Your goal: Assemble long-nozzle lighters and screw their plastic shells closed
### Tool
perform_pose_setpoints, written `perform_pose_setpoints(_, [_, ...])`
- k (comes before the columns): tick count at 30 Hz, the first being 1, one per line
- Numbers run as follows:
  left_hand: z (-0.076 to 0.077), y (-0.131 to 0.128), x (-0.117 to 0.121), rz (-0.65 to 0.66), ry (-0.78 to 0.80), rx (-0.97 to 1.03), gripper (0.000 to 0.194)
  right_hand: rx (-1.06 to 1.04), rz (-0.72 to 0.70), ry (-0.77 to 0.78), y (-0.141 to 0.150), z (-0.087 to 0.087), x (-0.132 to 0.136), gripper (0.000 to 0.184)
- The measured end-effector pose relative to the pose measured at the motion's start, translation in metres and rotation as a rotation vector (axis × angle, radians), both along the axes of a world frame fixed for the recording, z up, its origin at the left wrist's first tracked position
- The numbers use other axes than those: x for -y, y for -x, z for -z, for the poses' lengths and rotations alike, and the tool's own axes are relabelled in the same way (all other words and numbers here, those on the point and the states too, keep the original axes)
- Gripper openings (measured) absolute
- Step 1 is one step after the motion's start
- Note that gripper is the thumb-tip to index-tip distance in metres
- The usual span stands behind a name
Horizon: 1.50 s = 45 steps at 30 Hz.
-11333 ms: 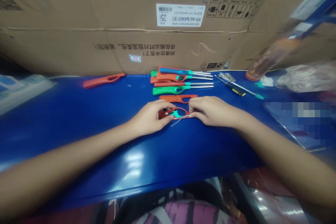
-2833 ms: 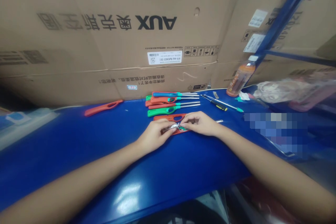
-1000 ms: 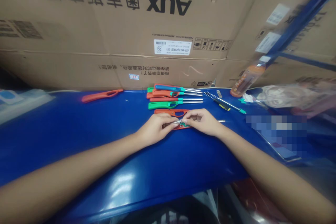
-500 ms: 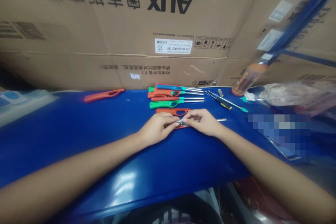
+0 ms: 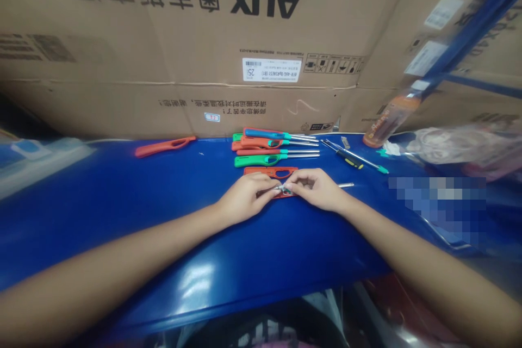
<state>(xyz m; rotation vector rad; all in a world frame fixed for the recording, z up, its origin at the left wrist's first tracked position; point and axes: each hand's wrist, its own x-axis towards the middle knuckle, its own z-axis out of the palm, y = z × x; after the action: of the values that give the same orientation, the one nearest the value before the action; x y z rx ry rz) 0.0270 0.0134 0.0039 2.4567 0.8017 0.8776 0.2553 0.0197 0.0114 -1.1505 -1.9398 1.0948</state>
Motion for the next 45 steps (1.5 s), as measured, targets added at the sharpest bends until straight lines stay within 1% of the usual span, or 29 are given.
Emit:
perform_pose_setpoints(4, [-0.006,0.002,0.001,-0.024,-0.02,-0.015,0.023,-0.037,0.019,0.006,0.001,-0.002,0.001,0.033])
perform_pose_setpoints(7, [-0.012,0.005,0.002,-0.069,-0.071,-0.083,0.02,-0.126,0.041,0.024,0.0,-0.004,0.002,0.035])
perform_pose_setpoints(9, [-0.016,0.008,0.002,-0.07,-0.08,-0.138,0.02,-0.183,0.052,0.057,-0.001,-0.005,0.003,0.037])
perform_pose_setpoints(12, [-0.017,0.01,0.003,-0.034,-0.017,-0.189,0.021,-0.216,0.082,0.065,-0.004,-0.005,0.0,0.037])
perform_pose_setpoints(15, [-0.017,0.011,0.003,-0.028,0.057,-0.213,0.023,-0.203,0.123,-0.05,-0.007,-0.004,-0.004,0.032])
perform_pose_setpoints(18, [-0.02,0.011,0.003,-0.022,0.04,-0.254,0.028,-0.131,0.11,-0.201,-0.01,-0.004,-0.008,0.024])
perform_pose_setpoints(22, [-0.031,0.013,0.004,-0.02,0.01,-0.265,0.029,0.001,0.073,-0.365,-0.013,-0.007,-0.005,0.017])
perform_pose_setpoints(25, [-0.039,0.016,0.005,-0.029,0.024,-0.265,0.023,0.105,-0.004,-0.491,-0.014,-0.011,-0.001,0.014])
perform_pose_setpoints(27, [-0.041,0.018,0.004,-0.038,0.059,-0.273,0.021,0.176,-0.084,-0.537,-0.013,-0.013,0.001,0.019])
perform_pose_setpoints(30, [-0.04,0.02,0.001,-0.046,0.101,-0.269,0.018,0.256,-0.146,-0.546,-0.011,-0.012,0.003,0.025])
perform_pose_setpoints(35, [-0.036,0.019,-0.003,-0.061,0.184,-0.25,0.015,0.361,-0.16,-0.529,-0.01,-0.009,0.005,0.028])
perform_pose_setpoints(41, [-0.034,0.015,0.0,-0.146,0.233,-0.198,0.012,0.448,-0.197,-0.537,-0.009,-0.011,0.008,0.027])
perform_pose_setpoints(45, [-0.033,0.017,-0.002,-0.147,0.288,-0.181,0.015,0.466,-0.2,-0.549,-0.008,-0.011,0.008,0.026])
